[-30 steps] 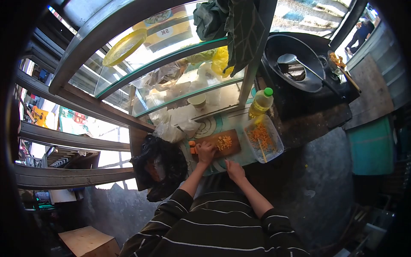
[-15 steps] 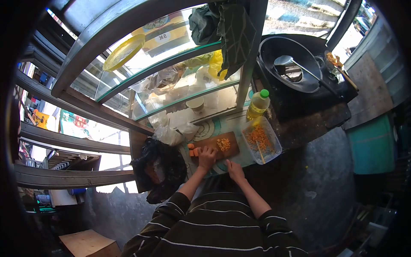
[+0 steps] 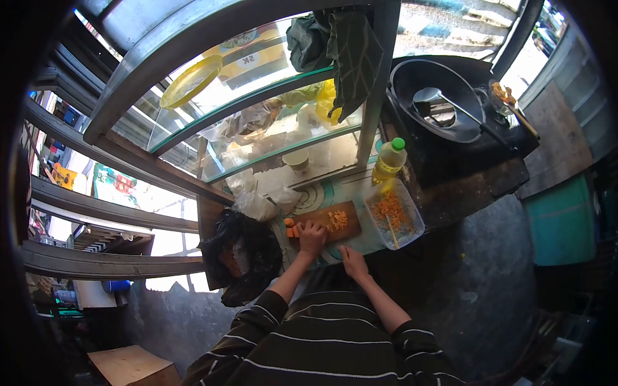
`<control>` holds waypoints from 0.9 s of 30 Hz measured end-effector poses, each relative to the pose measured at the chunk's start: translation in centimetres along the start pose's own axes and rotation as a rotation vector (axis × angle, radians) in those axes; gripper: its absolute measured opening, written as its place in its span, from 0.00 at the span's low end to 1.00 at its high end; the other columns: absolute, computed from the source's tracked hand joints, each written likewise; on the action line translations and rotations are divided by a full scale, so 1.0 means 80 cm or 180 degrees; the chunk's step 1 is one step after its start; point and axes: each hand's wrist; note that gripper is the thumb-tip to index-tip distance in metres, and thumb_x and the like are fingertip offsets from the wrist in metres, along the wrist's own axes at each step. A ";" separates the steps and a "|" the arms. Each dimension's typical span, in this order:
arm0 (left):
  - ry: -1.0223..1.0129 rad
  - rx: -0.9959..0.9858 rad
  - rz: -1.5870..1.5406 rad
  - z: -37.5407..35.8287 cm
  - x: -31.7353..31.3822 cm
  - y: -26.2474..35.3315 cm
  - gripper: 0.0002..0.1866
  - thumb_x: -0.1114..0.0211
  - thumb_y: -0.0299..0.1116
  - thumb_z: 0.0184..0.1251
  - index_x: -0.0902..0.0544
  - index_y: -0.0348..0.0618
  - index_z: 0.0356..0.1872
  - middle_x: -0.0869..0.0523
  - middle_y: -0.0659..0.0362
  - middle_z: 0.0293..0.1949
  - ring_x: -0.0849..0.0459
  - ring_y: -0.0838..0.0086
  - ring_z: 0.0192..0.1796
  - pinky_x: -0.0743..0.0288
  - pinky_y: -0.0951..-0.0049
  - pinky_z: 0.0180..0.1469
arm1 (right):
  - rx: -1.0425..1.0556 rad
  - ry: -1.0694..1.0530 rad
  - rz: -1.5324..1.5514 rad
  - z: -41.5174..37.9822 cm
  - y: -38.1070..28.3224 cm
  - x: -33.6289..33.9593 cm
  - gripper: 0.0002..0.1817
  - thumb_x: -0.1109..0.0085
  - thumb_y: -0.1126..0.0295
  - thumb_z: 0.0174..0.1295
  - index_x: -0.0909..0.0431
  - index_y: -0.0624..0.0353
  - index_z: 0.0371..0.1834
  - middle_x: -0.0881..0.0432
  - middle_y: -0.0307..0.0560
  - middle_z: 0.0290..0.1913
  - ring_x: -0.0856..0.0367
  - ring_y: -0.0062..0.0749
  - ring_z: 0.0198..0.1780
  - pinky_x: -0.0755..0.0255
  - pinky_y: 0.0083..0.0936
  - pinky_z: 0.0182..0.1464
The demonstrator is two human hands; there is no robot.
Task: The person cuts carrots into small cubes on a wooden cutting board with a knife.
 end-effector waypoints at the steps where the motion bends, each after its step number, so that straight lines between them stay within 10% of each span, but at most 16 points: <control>1: 0.0053 0.0015 -0.0052 -0.001 0.001 0.000 0.04 0.37 0.33 0.47 0.20 0.46 0.19 0.22 0.62 0.24 0.26 0.68 0.37 0.44 0.57 0.48 | -0.0022 -0.0054 -0.0039 0.001 0.002 -0.002 0.23 0.62 0.54 0.65 0.29 0.68 0.32 0.26 0.66 0.31 0.28 0.60 0.39 0.36 0.43 0.36; 27: -0.0019 0.0661 -0.0220 -0.007 -0.001 0.004 0.03 0.36 0.31 0.43 0.17 0.50 0.23 0.20 0.64 0.26 0.26 0.72 0.38 0.44 0.61 0.45 | 0.0119 -0.0122 -0.0336 0.005 0.002 -0.011 0.25 0.65 0.53 0.65 0.27 0.67 0.32 0.24 0.66 0.33 0.27 0.61 0.40 0.35 0.46 0.40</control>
Point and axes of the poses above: each hand's wrist, its own z-axis towards the middle knuckle, its own x-axis out of the back of the hand, y = z × x
